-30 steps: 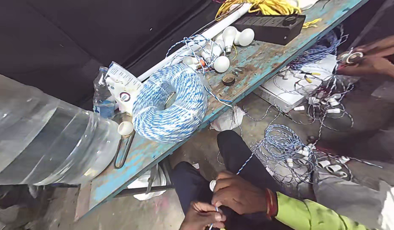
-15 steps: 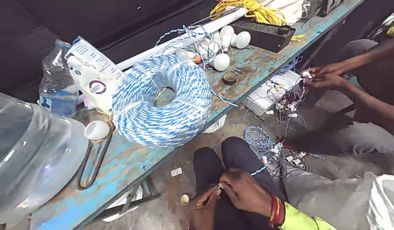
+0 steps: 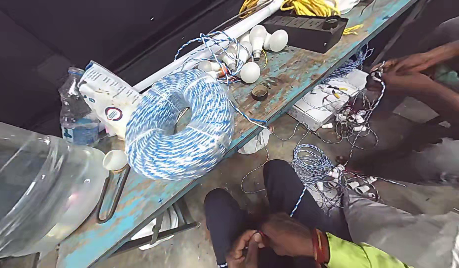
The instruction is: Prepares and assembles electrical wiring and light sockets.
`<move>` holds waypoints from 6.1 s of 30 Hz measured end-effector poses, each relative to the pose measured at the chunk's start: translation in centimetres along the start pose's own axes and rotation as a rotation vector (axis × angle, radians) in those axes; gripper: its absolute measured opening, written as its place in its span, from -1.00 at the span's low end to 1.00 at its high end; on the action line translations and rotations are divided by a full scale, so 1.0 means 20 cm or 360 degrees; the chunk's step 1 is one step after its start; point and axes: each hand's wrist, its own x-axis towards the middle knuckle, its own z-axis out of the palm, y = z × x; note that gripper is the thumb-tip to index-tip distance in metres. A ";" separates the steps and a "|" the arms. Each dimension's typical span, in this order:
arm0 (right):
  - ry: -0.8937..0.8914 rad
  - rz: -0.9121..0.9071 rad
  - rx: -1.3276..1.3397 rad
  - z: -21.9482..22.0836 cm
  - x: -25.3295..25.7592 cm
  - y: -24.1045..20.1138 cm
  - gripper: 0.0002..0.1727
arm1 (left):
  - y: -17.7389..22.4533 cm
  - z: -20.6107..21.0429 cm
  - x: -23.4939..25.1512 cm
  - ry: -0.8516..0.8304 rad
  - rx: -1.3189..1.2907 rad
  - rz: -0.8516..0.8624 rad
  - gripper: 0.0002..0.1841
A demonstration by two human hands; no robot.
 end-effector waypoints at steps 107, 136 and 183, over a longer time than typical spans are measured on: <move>0.1006 -0.0363 0.0727 0.65 -0.29 0.07 -0.74 | -0.12 -0.06 -0.40 -0.0132 0.1160 0.0642 -0.81; 0.0860 -0.0094 0.1541 0.64 -0.36 -0.04 -0.76 | -0.03 -0.09 -0.43 -0.0075 0.0501 0.0334 -0.64; 0.0657 -0.0134 0.1271 0.63 -0.35 0.02 -0.78 | 0.00 -0.22 -0.50 -0.0345 0.0040 -0.0400 -0.46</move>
